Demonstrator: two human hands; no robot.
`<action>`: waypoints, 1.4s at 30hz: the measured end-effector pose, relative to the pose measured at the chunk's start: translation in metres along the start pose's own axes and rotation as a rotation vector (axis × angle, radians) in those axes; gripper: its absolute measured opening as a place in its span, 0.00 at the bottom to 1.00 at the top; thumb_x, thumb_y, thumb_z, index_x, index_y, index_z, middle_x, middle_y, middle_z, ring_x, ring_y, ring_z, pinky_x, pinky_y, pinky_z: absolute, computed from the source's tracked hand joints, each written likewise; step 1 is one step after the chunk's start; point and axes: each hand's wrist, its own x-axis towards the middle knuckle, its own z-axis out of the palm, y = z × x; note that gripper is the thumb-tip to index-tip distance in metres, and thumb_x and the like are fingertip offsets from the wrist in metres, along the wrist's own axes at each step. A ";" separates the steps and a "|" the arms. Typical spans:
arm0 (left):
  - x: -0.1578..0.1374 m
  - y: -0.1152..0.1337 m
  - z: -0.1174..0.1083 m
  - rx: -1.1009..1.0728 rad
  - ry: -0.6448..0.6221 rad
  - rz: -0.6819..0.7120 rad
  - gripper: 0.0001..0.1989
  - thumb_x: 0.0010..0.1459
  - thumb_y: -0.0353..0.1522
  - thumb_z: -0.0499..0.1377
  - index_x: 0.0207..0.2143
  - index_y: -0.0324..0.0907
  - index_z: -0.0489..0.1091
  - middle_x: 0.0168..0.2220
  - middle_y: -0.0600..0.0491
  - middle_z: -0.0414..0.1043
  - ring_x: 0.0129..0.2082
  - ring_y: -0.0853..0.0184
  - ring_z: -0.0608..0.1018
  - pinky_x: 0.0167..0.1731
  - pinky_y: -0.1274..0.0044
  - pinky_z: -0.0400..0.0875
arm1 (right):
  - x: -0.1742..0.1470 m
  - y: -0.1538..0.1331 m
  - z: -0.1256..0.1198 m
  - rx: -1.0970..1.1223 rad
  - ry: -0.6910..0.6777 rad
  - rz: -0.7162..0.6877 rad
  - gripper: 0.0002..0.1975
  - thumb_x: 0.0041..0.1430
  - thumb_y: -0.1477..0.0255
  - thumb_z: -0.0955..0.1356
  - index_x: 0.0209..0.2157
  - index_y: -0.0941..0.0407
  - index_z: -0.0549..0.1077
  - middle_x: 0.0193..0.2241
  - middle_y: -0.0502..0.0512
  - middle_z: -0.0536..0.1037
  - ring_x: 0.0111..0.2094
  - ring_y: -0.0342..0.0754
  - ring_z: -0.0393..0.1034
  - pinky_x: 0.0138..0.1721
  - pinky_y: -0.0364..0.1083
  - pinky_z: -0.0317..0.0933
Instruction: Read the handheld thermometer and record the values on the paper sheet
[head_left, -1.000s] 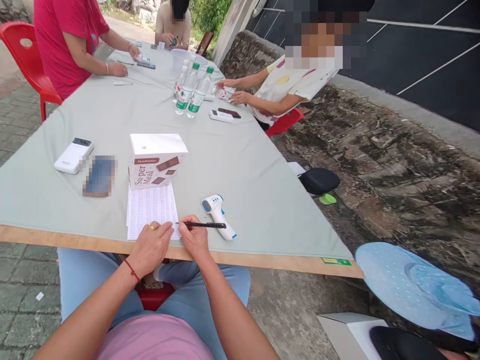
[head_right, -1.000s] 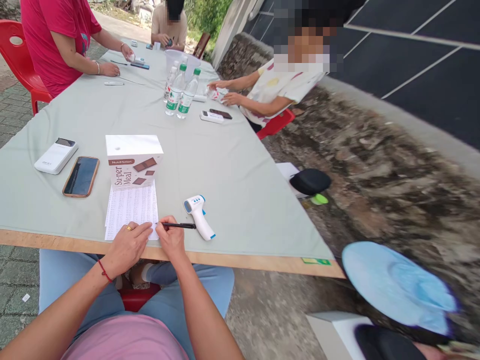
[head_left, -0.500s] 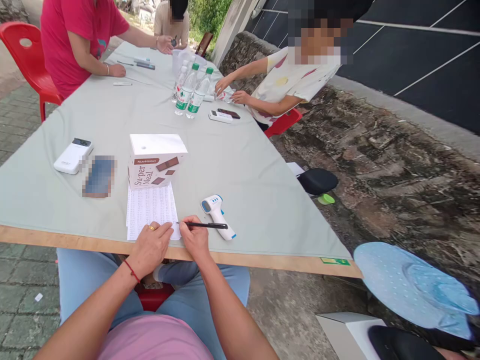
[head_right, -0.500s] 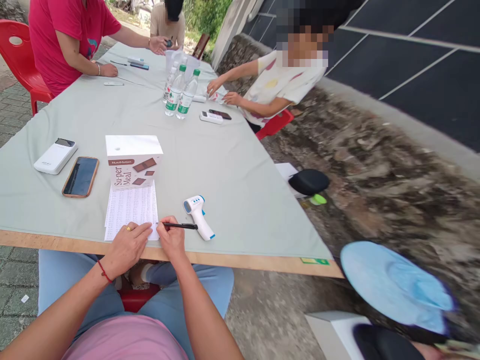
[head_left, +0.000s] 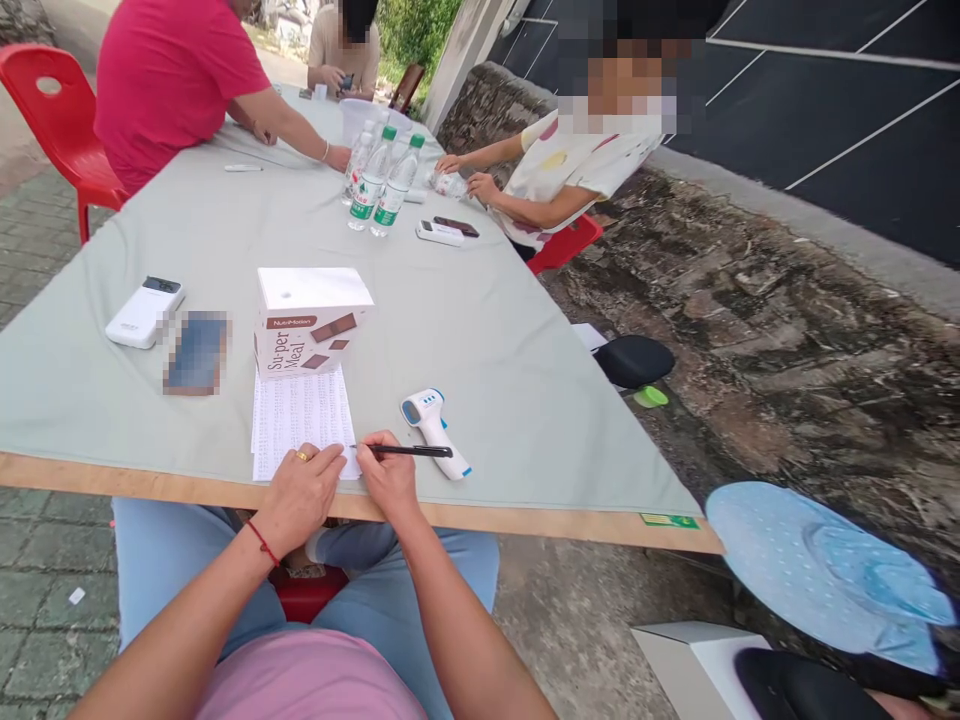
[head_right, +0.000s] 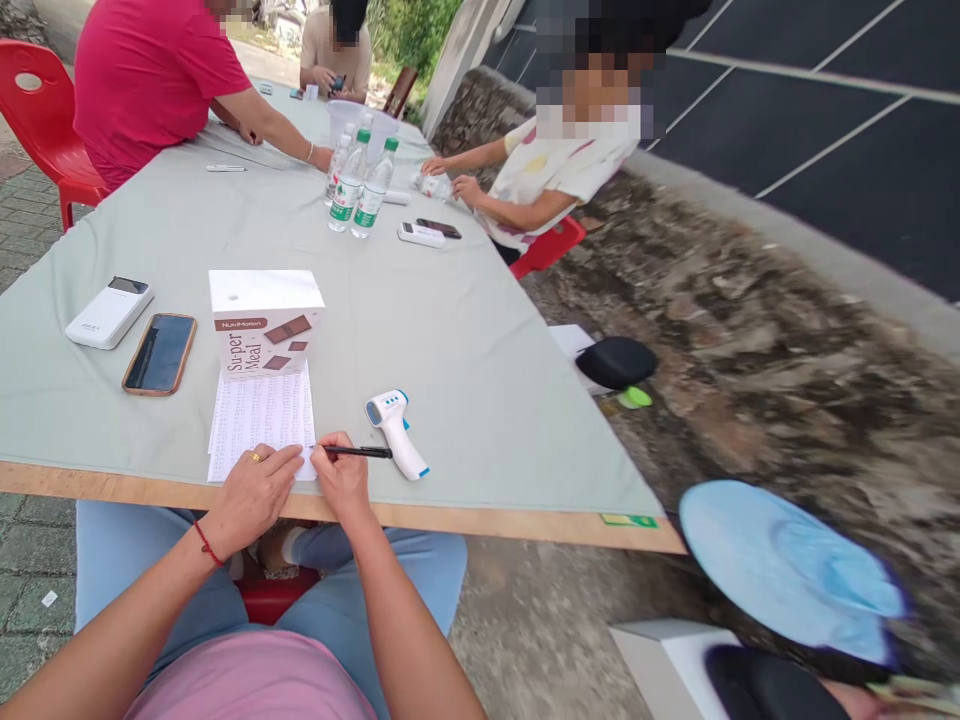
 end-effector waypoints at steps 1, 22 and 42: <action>0.000 0.000 0.000 -0.001 0.001 -0.001 0.13 0.65 0.27 0.47 0.47 0.39 0.68 0.54 0.49 0.71 0.39 0.60 0.70 0.34 0.67 0.64 | 0.000 0.000 0.000 0.003 0.008 0.006 0.08 0.45 0.64 0.63 0.23 0.54 0.66 0.17 0.45 0.66 0.20 0.44 0.59 0.23 0.43 0.55; -0.002 -0.002 0.002 -0.071 0.061 -0.004 0.11 0.64 0.27 0.49 0.44 0.40 0.69 0.51 0.47 0.72 0.40 0.60 0.71 0.35 0.68 0.65 | -0.001 0.010 -0.003 -0.207 0.165 -0.242 0.12 0.60 0.66 0.59 0.37 0.56 0.70 0.30 0.53 0.73 0.31 0.47 0.67 0.34 0.46 0.61; 0.041 -0.138 -0.022 -0.882 0.607 -0.670 0.40 0.41 0.42 0.69 0.55 0.41 0.59 0.59 0.39 0.59 0.58 0.53 0.67 0.50 0.65 0.68 | 0.035 0.014 -0.022 -0.799 0.288 -0.351 0.19 0.58 0.70 0.63 0.51 0.57 0.70 0.44 0.64 0.72 0.46 0.57 0.67 0.42 0.51 0.60</action>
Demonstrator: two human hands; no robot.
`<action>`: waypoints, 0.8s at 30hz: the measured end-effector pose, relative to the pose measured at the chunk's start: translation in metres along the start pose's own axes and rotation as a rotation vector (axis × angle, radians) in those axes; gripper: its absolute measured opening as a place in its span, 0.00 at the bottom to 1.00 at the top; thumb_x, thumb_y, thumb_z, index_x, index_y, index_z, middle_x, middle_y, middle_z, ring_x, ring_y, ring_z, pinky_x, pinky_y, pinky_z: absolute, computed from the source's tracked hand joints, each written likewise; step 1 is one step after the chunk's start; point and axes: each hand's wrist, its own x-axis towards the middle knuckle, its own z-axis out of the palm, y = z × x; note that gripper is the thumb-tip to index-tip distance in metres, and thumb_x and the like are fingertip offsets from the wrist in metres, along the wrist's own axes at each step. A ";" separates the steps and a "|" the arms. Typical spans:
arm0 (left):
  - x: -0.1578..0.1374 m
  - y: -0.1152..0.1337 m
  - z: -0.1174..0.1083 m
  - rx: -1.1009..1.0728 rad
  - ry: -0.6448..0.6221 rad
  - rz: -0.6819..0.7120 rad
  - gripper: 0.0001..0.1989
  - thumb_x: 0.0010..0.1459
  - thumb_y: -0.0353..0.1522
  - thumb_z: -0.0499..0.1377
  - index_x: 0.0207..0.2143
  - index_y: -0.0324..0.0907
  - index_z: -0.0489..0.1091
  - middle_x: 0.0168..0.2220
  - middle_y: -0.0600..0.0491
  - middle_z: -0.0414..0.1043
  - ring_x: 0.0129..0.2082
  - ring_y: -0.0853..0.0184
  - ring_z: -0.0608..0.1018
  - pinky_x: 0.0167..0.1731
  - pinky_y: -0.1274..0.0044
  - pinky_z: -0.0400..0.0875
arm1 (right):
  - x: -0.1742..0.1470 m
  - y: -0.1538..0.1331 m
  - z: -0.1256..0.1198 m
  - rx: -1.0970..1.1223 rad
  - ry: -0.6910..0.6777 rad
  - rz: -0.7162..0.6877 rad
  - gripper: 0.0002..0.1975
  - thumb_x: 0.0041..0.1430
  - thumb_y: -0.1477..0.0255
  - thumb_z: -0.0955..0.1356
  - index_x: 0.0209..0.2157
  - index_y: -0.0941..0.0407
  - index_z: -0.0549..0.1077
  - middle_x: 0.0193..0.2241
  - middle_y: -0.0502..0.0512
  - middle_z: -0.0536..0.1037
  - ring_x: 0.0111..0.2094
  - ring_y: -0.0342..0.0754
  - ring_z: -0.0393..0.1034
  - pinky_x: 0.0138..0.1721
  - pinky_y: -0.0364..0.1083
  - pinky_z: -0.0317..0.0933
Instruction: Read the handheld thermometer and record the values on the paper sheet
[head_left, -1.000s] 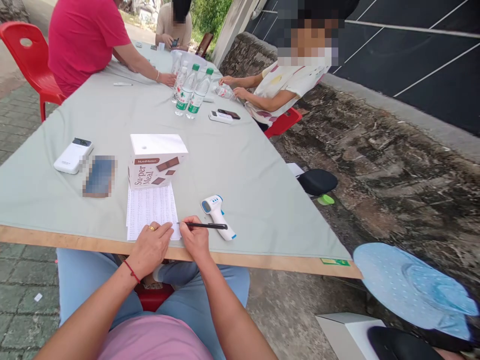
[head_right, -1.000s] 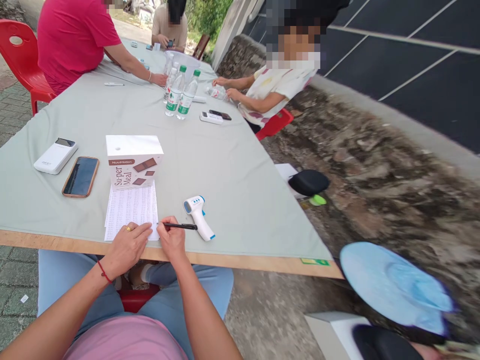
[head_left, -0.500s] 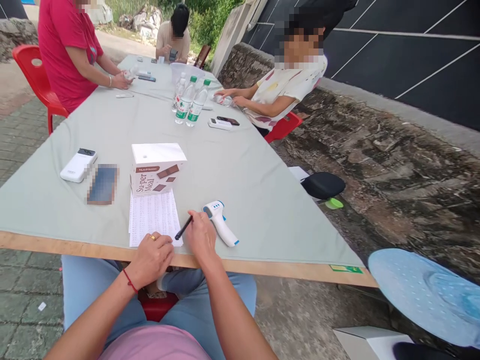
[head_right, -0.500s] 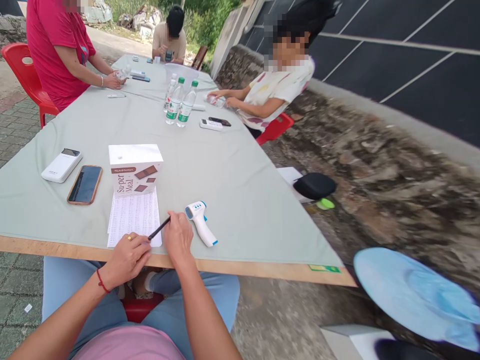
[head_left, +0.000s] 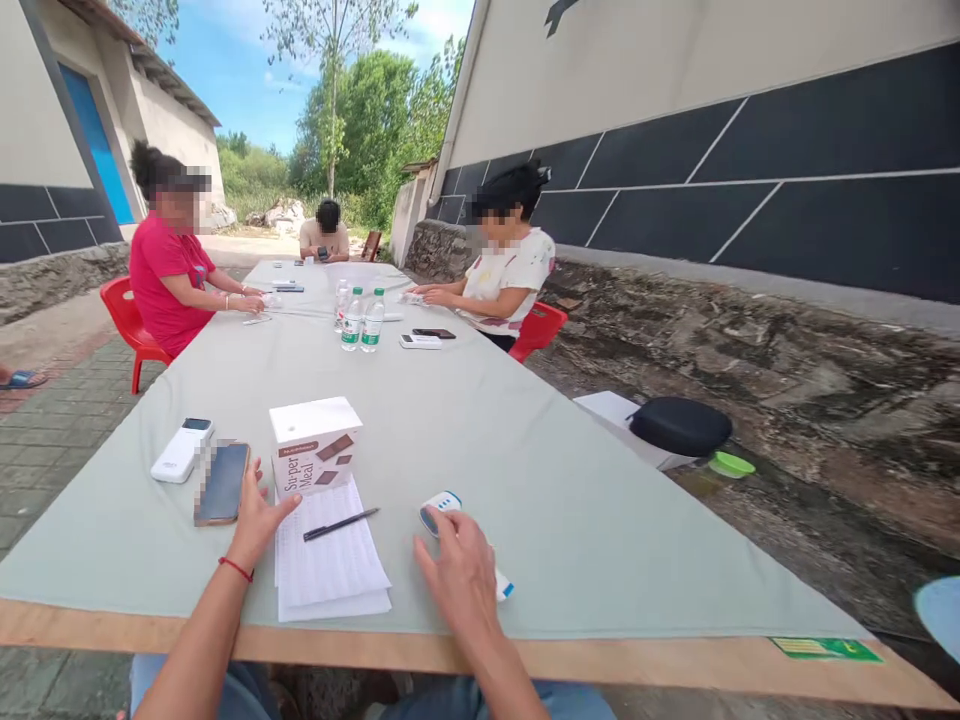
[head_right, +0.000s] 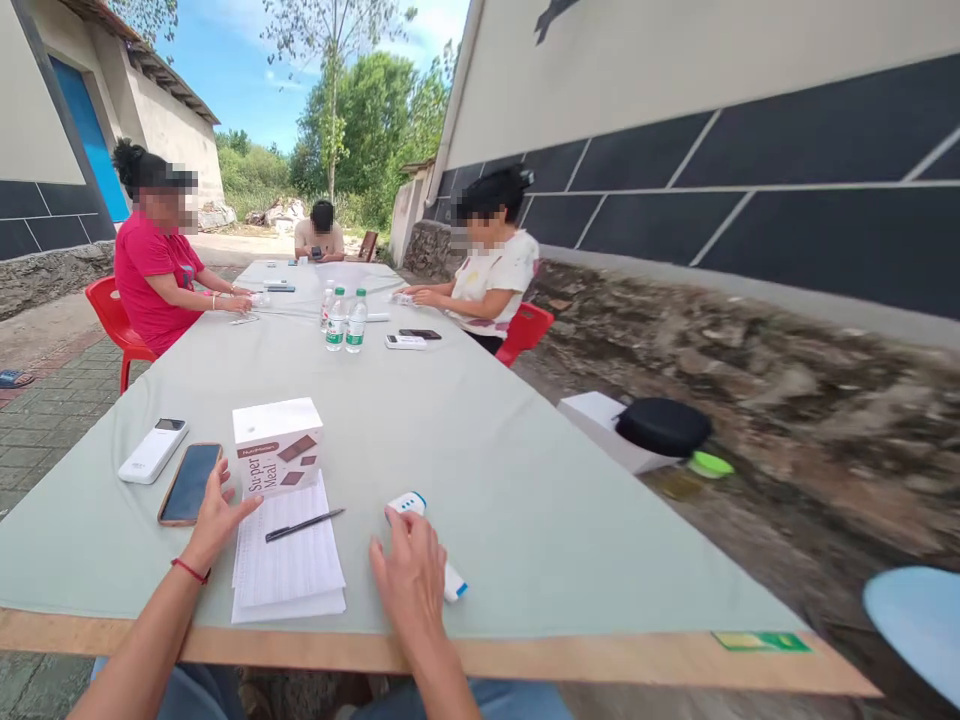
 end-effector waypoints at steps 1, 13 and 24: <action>0.011 0.001 0.003 -0.044 -0.030 -0.021 0.43 0.39 0.41 0.70 0.56 0.41 0.57 0.60 0.38 0.58 0.59 0.52 0.66 0.52 0.64 0.67 | 0.004 0.009 -0.003 -0.059 -0.007 0.076 0.21 0.57 0.68 0.65 0.53 0.58 0.68 0.47 0.66 0.71 0.48 0.59 0.66 0.43 0.52 0.60; 0.030 0.015 0.017 -0.119 -0.117 0.022 0.35 0.41 0.43 0.70 0.49 0.38 0.64 0.46 0.44 0.73 0.46 0.56 0.76 0.47 0.65 0.69 | 0.022 0.030 -0.019 0.104 -0.390 0.393 0.15 0.56 0.64 0.64 0.41 0.58 0.73 0.39 0.64 0.76 0.42 0.58 0.71 0.37 0.50 0.61; 0.009 0.027 0.022 -0.081 -0.277 0.038 0.28 0.54 0.48 0.60 0.51 0.41 0.65 0.52 0.44 0.72 0.52 0.56 0.74 0.50 0.68 0.68 | 0.030 -0.083 -0.040 1.367 -0.390 0.385 0.16 0.52 0.56 0.67 0.28 0.55 0.67 0.19 0.48 0.69 0.25 0.45 0.61 0.32 0.45 0.57</action>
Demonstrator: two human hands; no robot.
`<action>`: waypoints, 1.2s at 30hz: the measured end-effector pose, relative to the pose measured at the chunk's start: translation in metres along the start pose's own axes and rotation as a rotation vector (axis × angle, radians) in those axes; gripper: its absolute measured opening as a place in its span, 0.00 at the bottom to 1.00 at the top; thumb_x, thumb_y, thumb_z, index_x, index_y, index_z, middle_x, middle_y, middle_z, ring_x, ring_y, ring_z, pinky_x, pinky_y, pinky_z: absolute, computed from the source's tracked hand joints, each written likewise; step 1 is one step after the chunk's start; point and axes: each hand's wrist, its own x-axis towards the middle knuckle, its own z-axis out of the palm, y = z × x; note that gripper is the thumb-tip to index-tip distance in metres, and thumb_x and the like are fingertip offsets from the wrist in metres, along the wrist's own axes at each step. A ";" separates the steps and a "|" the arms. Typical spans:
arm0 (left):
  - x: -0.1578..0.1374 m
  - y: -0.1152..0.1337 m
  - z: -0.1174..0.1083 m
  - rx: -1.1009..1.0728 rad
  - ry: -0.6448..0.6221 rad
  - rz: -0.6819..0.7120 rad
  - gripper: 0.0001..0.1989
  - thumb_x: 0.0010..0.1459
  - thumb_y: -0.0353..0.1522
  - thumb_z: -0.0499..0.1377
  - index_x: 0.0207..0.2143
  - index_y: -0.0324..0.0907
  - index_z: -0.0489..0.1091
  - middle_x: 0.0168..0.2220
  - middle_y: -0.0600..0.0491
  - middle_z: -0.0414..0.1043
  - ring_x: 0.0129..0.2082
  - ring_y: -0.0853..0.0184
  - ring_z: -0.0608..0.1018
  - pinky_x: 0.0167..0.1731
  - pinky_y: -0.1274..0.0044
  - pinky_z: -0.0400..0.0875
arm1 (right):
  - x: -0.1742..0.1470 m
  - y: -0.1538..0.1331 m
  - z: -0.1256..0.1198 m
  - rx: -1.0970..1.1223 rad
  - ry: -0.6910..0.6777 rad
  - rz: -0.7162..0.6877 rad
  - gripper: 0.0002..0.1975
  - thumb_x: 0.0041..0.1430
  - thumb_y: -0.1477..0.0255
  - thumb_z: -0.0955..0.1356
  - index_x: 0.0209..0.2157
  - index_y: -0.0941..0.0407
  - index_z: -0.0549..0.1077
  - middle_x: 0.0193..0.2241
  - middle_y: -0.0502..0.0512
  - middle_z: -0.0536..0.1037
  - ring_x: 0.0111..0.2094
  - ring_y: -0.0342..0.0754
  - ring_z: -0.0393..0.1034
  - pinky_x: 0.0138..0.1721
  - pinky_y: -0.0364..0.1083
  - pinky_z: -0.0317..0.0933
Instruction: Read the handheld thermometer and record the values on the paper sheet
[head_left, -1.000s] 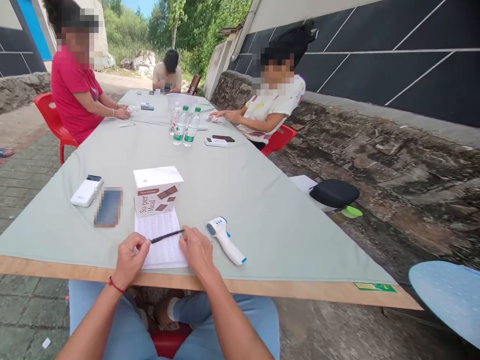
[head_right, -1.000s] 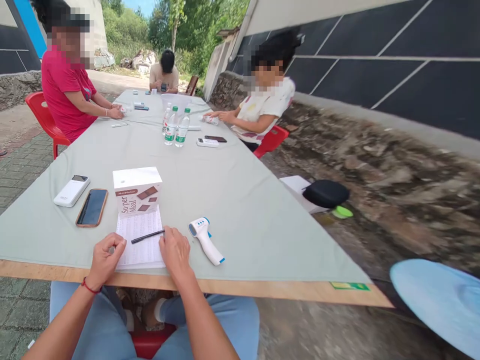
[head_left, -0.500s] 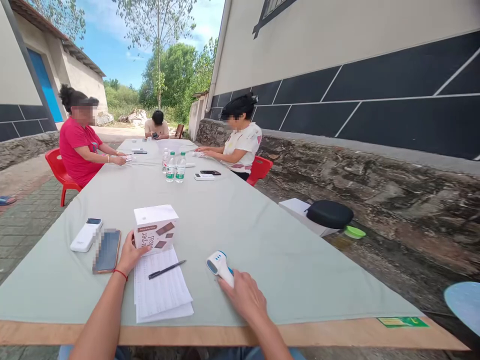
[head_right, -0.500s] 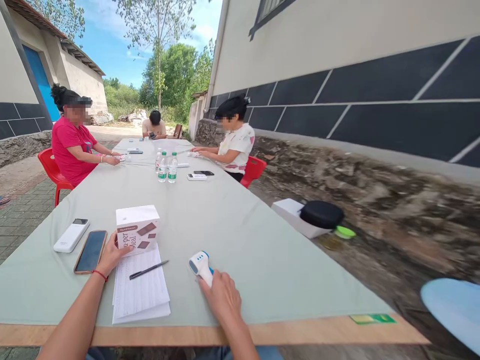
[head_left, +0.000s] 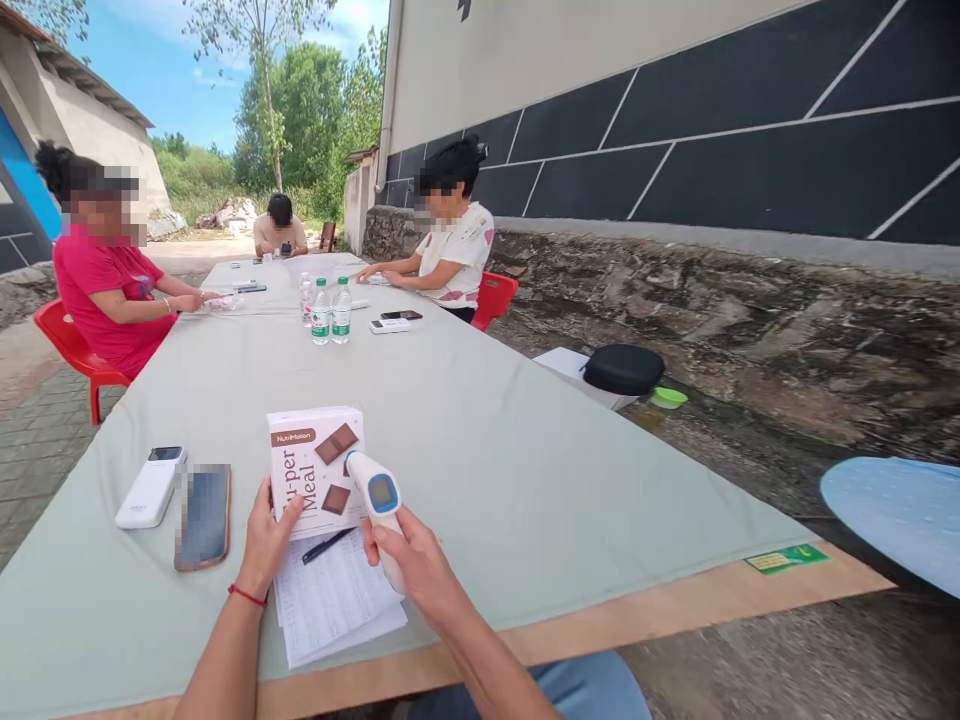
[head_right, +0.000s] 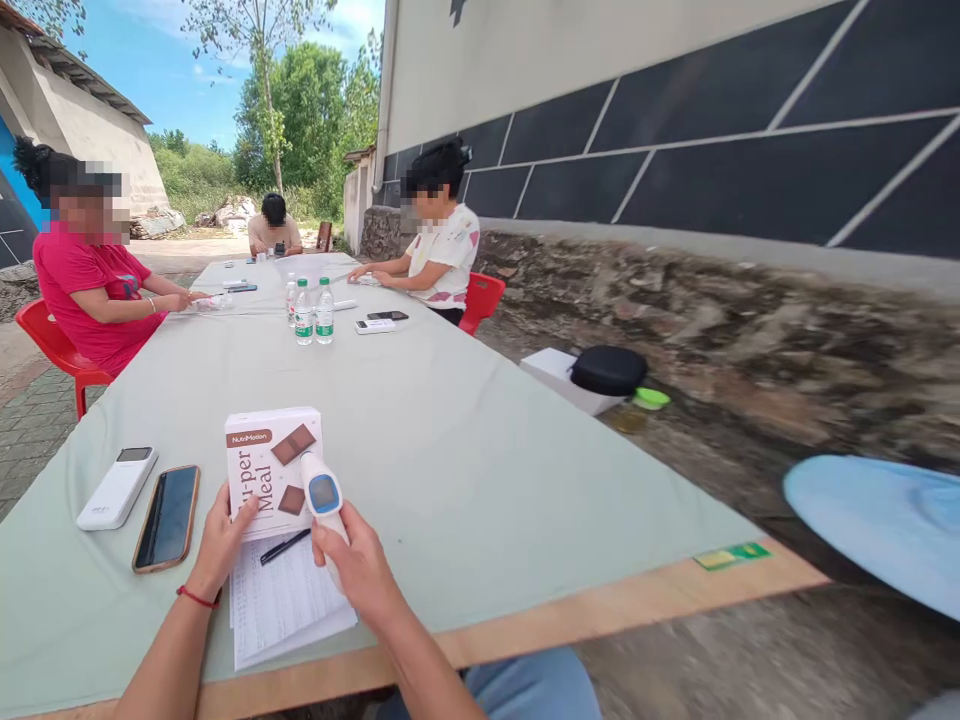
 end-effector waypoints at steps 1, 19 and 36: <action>0.000 0.001 0.000 0.026 -0.002 0.017 0.27 0.55 0.48 0.59 0.51 0.41 0.65 0.52 0.44 0.72 0.52 0.56 0.74 0.50 0.68 0.67 | 0.000 0.003 0.006 0.046 0.019 0.011 0.16 0.52 0.56 0.67 0.28 0.55 0.67 0.19 0.47 0.68 0.24 0.44 0.60 0.30 0.44 0.56; 0.002 -0.003 0.000 0.084 -0.006 -0.028 0.26 0.54 0.48 0.60 0.50 0.41 0.67 0.48 0.46 0.75 0.46 0.56 0.76 0.44 0.68 0.70 | 0.031 0.000 0.038 0.205 0.026 0.074 0.21 0.55 0.50 0.67 0.29 0.55 0.65 0.20 0.45 0.65 0.21 0.41 0.57 0.26 0.42 0.52; 0.002 0.004 0.000 0.047 -0.006 -0.039 0.26 0.53 0.47 0.60 0.48 0.39 0.68 0.47 0.45 0.76 0.44 0.57 0.77 0.44 0.69 0.71 | 0.032 -0.004 0.035 0.224 0.018 0.115 0.22 0.51 0.50 0.69 0.31 0.56 0.67 0.21 0.45 0.65 0.22 0.41 0.57 0.25 0.43 0.52</action>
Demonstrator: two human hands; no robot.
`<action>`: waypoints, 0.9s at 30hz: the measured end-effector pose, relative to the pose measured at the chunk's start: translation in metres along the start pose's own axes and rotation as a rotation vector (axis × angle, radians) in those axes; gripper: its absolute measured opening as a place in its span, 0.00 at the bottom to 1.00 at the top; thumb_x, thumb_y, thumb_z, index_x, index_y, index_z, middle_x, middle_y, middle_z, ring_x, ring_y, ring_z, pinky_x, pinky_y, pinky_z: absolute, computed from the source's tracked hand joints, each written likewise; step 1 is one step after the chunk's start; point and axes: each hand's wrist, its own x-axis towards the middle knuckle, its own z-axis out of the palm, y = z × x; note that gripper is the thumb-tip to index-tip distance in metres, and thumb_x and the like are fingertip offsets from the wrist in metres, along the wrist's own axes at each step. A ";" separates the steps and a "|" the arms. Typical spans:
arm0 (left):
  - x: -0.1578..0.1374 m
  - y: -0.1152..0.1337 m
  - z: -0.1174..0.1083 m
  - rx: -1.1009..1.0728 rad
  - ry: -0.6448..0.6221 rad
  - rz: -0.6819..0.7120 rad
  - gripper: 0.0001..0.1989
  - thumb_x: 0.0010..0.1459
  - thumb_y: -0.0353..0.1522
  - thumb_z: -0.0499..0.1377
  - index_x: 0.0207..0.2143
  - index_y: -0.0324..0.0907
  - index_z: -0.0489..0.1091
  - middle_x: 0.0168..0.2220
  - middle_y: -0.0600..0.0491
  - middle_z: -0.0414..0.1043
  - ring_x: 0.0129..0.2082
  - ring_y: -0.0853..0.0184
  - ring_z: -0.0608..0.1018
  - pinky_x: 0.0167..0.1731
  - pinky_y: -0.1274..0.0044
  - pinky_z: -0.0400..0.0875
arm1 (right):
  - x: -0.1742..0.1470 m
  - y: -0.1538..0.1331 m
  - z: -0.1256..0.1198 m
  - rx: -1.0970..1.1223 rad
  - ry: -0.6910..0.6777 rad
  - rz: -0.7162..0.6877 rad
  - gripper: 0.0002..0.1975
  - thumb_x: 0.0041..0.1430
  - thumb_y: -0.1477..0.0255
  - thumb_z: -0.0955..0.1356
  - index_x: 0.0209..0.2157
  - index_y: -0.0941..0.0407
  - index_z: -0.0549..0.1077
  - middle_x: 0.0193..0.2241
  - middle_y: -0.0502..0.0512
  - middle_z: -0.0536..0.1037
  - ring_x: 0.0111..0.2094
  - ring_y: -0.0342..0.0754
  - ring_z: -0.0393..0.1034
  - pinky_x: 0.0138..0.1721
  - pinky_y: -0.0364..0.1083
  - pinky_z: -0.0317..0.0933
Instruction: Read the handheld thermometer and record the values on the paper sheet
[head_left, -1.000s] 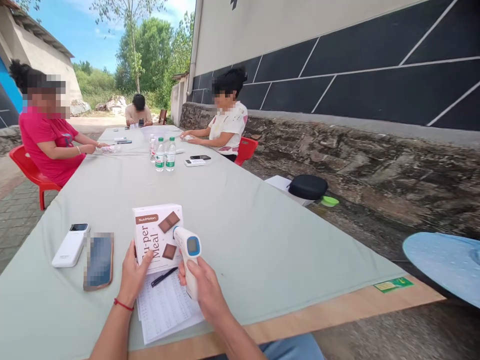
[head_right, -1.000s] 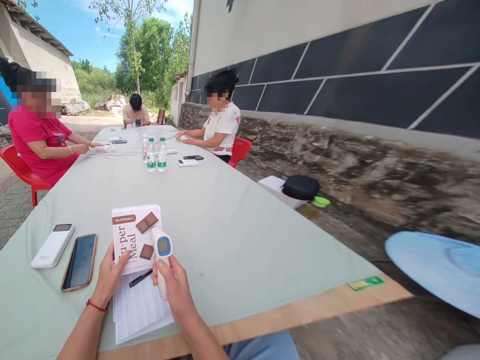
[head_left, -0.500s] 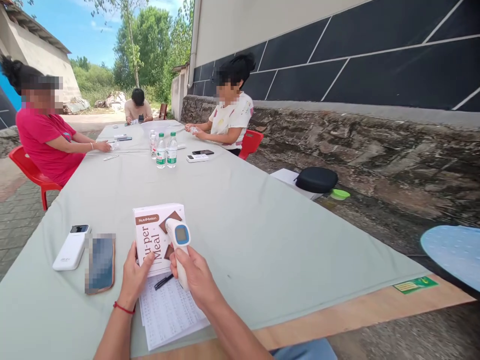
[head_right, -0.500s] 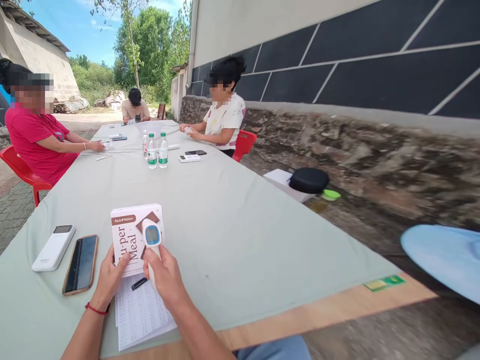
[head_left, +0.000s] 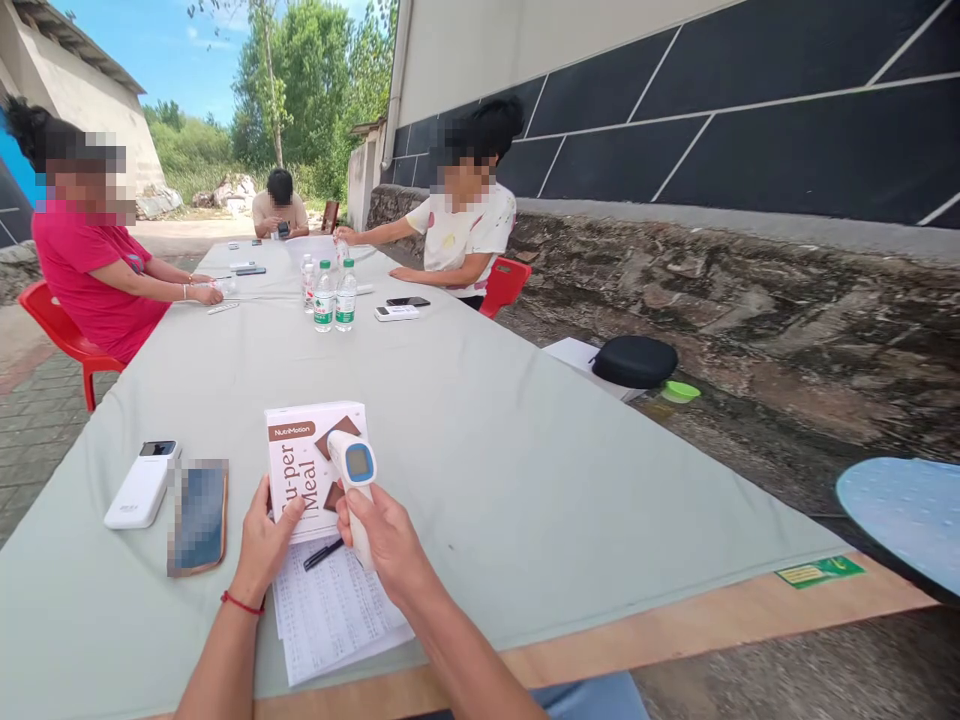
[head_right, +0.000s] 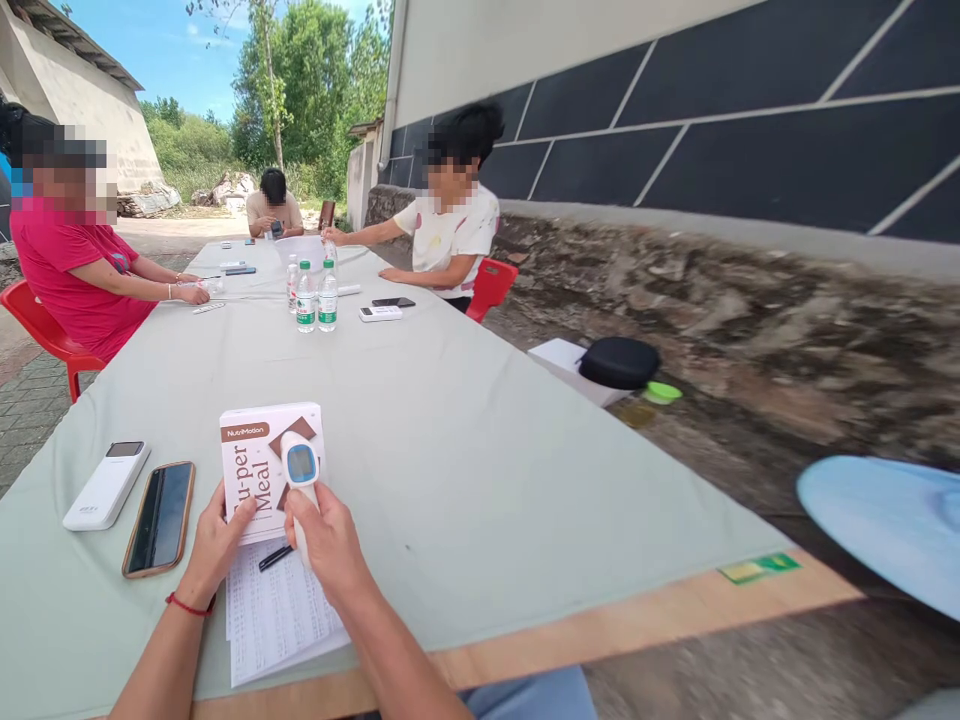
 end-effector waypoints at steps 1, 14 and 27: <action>0.000 0.000 0.000 0.002 0.001 -0.005 0.26 0.53 0.47 0.60 0.48 0.39 0.68 0.47 0.45 0.76 0.45 0.57 0.77 0.44 0.69 0.71 | 0.001 0.001 0.000 0.004 0.000 0.003 0.22 0.52 0.50 0.69 0.31 0.56 0.66 0.21 0.45 0.65 0.22 0.40 0.57 0.26 0.43 0.51; 0.002 -0.003 0.000 -0.008 0.013 -0.005 0.26 0.52 0.47 0.60 0.47 0.39 0.67 0.46 0.45 0.76 0.45 0.56 0.77 0.45 0.67 0.71 | 0.000 -0.002 0.003 -0.023 0.014 -0.031 0.22 0.51 0.50 0.69 0.27 0.55 0.63 0.19 0.44 0.64 0.21 0.40 0.56 0.26 0.42 0.51; 0.002 -0.005 -0.001 -0.037 -0.023 -0.009 0.29 0.54 0.49 0.58 0.52 0.40 0.65 0.50 0.44 0.73 0.50 0.55 0.75 0.49 0.66 0.68 | -0.038 -0.041 0.007 -0.146 -0.001 -0.217 0.14 0.57 0.58 0.68 0.32 0.55 0.68 0.24 0.48 0.67 0.26 0.43 0.58 0.28 0.42 0.56</action>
